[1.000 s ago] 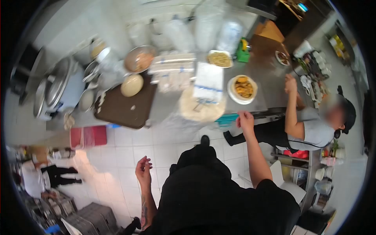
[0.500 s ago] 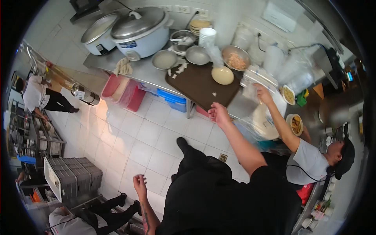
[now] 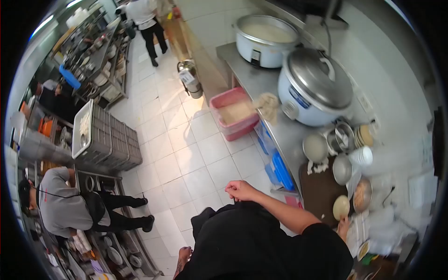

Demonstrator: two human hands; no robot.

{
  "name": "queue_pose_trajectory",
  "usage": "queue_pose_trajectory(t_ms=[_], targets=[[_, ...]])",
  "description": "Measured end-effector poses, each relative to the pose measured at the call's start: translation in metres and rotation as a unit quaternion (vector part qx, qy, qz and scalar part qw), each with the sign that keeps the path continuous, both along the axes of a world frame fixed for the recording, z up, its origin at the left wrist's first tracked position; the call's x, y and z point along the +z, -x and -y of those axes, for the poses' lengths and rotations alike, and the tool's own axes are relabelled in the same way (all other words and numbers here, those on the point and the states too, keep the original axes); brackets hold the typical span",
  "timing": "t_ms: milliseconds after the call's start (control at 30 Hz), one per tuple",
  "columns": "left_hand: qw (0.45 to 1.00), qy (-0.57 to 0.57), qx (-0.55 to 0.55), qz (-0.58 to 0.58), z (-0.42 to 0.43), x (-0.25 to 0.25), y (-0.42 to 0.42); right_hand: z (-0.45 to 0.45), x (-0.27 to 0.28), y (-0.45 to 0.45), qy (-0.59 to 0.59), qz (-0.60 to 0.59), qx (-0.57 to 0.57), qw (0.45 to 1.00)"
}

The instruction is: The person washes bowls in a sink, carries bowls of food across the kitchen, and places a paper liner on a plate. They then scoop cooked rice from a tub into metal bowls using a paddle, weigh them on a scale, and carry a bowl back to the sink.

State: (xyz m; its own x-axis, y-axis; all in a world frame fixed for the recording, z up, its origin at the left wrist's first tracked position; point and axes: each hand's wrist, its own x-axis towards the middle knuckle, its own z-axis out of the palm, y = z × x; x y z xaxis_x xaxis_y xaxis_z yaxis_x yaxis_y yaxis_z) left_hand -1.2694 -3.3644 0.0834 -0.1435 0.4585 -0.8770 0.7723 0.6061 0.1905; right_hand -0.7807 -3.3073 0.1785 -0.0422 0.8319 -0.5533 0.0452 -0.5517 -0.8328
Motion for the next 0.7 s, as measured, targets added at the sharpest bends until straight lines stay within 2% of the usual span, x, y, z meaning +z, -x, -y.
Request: queue_pose_trajectory(t_ms=[33,67,100,133,167,267,300,367,433,467,500,567,600,633,667,700], targets=[[0.997,-0.051,0.023,0.06,0.027,-0.116,0.052,-0.021,-0.003,-0.011,0.004,0.071,0.068,0.995],[0.986,-0.097,0.046,0.126,0.045,-0.202,0.086,-0.045,-0.003,-0.02,-0.042,0.096,0.109,0.988],[0.969,-0.137,0.065,0.193,0.047,-0.223,0.086,-0.071,0.006,-0.029,-0.044,0.107,0.11,0.987],[0.99,-0.092,0.032,0.103,0.042,-0.205,0.054,-0.097,0.017,-0.033,-0.064,0.107,0.154,0.98],[0.994,-0.074,0.037,0.078,0.02,-0.192,0.029,-0.123,0.026,-0.037,-0.082,0.105,0.195,0.972],[0.994,-0.075,0.026,0.076,-0.067,-0.157,-0.035,-0.197,0.033,-0.039,-0.103,0.141,0.211,0.962],[0.993,-0.081,0.018,0.08,-0.093,-0.152,-0.047,-0.217,0.02,-0.037,-0.104,0.146,0.203,0.963],[0.992,-0.089,-0.005,0.091,-0.151,-0.154,-0.063,-0.252,-0.022,-0.026,-0.229,0.343,0.169,0.895],[0.99,-0.094,-0.029,0.097,-0.211,-0.155,-0.067,-0.278,-0.046,-0.028,-0.203,0.338,0.151,0.906],[0.99,-0.094,-0.044,0.1,-0.241,-0.156,-0.065,-0.286,-0.078,-0.035,-0.187,0.323,0.14,0.917],[0.989,-0.094,-0.062,0.1,-0.271,-0.158,-0.062,-0.287,-0.111,-0.043,-0.169,0.307,0.129,0.928],[0.987,-0.094,-0.095,0.094,-0.336,-0.165,-0.049,-0.271,-0.174,-0.076,-0.085,0.362,0.082,0.925],[0.985,-0.096,-0.116,0.089,-0.371,-0.171,-0.039,-0.259,-0.228,-0.102,0.027,0.402,0.106,0.909],[0.982,-0.102,-0.141,0.079,-0.413,-0.179,-0.028,-0.235,-0.279,-0.125,0.03,0.47,0.085,0.878],[0.976,-0.108,-0.179,0.06,-0.46,-0.196,-0.009,-0.215,-0.269,-0.145,0.172,0.342,-0.046,0.923],[0.966,-0.12,-0.229,0.033,-0.506,-0.21,0.003,-0.195,-0.26,-0.154,0.236,0.308,-0.154,0.909]])
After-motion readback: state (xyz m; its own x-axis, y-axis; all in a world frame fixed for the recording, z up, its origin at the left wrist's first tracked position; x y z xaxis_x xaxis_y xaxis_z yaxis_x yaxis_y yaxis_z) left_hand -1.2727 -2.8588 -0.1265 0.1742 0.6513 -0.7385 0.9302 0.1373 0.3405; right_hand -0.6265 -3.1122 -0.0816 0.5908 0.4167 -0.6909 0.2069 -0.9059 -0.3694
